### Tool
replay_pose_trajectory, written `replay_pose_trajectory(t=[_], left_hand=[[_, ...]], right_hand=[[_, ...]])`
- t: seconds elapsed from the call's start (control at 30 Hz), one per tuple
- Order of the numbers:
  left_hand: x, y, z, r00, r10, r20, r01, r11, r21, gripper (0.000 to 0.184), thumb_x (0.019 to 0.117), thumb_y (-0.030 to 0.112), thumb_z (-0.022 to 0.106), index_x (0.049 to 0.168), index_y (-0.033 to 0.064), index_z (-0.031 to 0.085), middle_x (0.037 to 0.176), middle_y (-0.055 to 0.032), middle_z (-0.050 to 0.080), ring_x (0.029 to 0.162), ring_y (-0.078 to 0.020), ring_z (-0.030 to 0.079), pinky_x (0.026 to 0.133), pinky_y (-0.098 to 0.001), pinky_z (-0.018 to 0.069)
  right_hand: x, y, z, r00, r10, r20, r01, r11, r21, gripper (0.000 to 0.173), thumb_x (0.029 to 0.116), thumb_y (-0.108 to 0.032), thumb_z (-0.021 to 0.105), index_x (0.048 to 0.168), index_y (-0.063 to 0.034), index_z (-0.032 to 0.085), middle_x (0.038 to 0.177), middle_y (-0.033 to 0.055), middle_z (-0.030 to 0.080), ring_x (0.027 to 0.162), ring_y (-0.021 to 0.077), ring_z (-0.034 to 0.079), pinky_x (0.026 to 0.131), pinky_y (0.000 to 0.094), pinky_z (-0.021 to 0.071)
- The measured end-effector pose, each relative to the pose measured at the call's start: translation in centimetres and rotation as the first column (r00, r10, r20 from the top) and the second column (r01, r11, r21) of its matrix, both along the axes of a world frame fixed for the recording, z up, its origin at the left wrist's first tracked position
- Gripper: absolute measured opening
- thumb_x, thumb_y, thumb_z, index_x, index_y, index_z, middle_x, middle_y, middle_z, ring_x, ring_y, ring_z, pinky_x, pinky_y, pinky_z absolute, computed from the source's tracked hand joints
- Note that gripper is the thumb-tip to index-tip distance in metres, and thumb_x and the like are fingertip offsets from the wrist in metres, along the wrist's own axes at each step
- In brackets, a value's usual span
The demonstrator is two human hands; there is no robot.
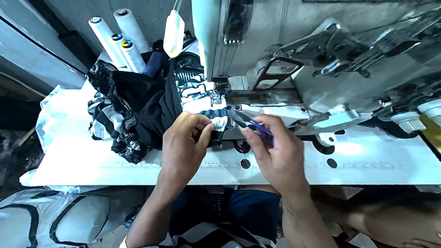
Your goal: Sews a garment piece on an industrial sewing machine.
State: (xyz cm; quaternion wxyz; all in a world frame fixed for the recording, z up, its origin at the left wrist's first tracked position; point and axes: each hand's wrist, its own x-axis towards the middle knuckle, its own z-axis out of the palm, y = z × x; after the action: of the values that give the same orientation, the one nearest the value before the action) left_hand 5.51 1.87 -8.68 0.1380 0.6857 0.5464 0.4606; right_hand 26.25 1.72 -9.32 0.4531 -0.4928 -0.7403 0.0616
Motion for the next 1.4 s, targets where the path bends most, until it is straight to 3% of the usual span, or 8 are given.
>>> replay_pose_trajectory(t=[0.4,0.53,0.63,0.73,0.83,0.93,1.17,1.4], left_hand=[[0.2,0.1,0.0,0.990,-0.012,0.143,0.022,0.997,-0.068,0.009,0.1011,0.019,0.061,0.100,0.0116,0.065,0.083,0.0049,0.062,0.058,0.0011,0.055,0.052,-0.0151,0.0490],[-0.6,-0.4,-0.5,0.949,-0.242,0.203,0.229,0.970,0.085,0.008,0.1023,0.017,0.058,0.099,0.0093,0.060,0.083,0.0036,0.058,0.062,-0.0004,0.053,0.054,-0.0163,0.0476],[-3.3,0.1,0.2,0.891,-0.454,0.020,0.440,0.873,0.212,0.028,0.0965,0.030,0.072,0.110,0.0124,0.056,0.110,0.0002,0.058,0.093,-0.0029,0.060,0.077,-0.0198,0.0555],[-6.6,2.0,1.9,0.926,-0.349,-0.145,0.378,0.874,0.305,0.014,0.0930,0.020,0.074,0.104,0.0127,0.069,0.118,-0.0010,0.059,0.110,-0.0053,0.057,0.094,-0.0202,0.0497],[-8.9,4.4,3.2,0.886,-0.288,-0.365,0.391,0.886,0.251,0.019,0.0920,0.001,0.061,0.101,0.0055,0.077,0.120,-0.0124,0.064,0.104,-0.0126,0.062,0.091,-0.0239,0.0523],[-9.1,5.0,3.7,0.715,-0.396,-0.577,0.540,0.837,0.095,0.036,0.0866,0.001,0.053,0.111,0.0125,0.077,0.104,-0.0040,0.072,0.095,-0.0173,0.065,0.082,-0.0345,0.0541],[-4.3,5.2,2.4,0.717,-0.244,-0.654,0.421,0.898,0.127,0.053,0.0916,0.063,0.061,0.093,0.0103,0.069,0.066,-0.0018,0.058,0.057,-0.0199,0.059,0.048,-0.0392,0.0444],[-5.1,5.3,2.0,0.902,-0.340,-0.268,0.368,0.928,0.062,0.020,0.1028,0.020,0.054,0.101,0.0067,0.068,0.055,0.0094,0.049,0.045,0.0009,0.040,0.043,-0.0187,0.0350]], right_hand=[[-2.7,2.4,0.1,0.982,-0.004,0.189,-0.013,0.996,0.088,0.027,0.1026,-0.028,0.062,0.108,-0.0035,0.072,0.083,0.0101,0.067,0.069,0.0220,0.065,0.057,0.0342,0.0523],[-2.4,2.7,-0.5,0.994,-0.047,0.095,0.036,0.993,0.112,0.027,0.1038,-0.026,0.061,0.105,-0.0020,0.072,0.083,0.0095,0.069,0.068,0.0168,0.065,0.059,0.0299,0.0533],[-1.3,2.4,-0.5,1.000,-0.031,-0.004,0.031,0.994,0.104,0.028,0.1037,-0.025,0.062,0.111,0.0007,0.069,0.084,0.0088,0.068,0.068,0.0088,0.061,0.061,0.0219,0.0512],[-0.4,2.1,-0.7,0.999,-0.008,-0.051,0.013,0.996,0.090,0.030,0.1030,-0.025,0.063,0.114,0.0023,0.067,0.082,0.0079,0.066,0.063,0.0048,0.056,0.058,0.0182,0.0482],[-0.3,1.9,-1.1,0.995,0.009,-0.101,-0.001,0.997,0.080,0.030,0.1034,-0.026,0.063,0.114,0.0017,0.066,0.081,0.0054,0.063,0.064,0.0022,0.054,0.059,0.0155,0.0463],[0.1,1.7,-1.4,0.991,0.035,-0.125,-0.027,0.997,0.067,0.031,0.1034,-0.026,0.062,0.114,0.0026,0.066,0.081,0.0052,0.065,0.065,0.0005,0.056,0.061,0.0142,0.0480],[-0.4,1.5,-1.6,0.986,0.081,-0.146,-0.075,0.996,0.048,0.029,0.1030,-0.025,0.063,0.113,0.0026,0.066,0.080,0.0029,0.063,0.066,-0.0016,0.055,0.061,0.0127,0.0476],[-2.2,1.3,-1.7,0.998,0.054,-0.010,-0.054,0.997,0.056,0.030,0.1023,-0.028,0.064,0.110,0.0003,0.069,0.083,0.0079,0.066,0.067,0.0112,0.060,0.061,0.0238,0.0511]])
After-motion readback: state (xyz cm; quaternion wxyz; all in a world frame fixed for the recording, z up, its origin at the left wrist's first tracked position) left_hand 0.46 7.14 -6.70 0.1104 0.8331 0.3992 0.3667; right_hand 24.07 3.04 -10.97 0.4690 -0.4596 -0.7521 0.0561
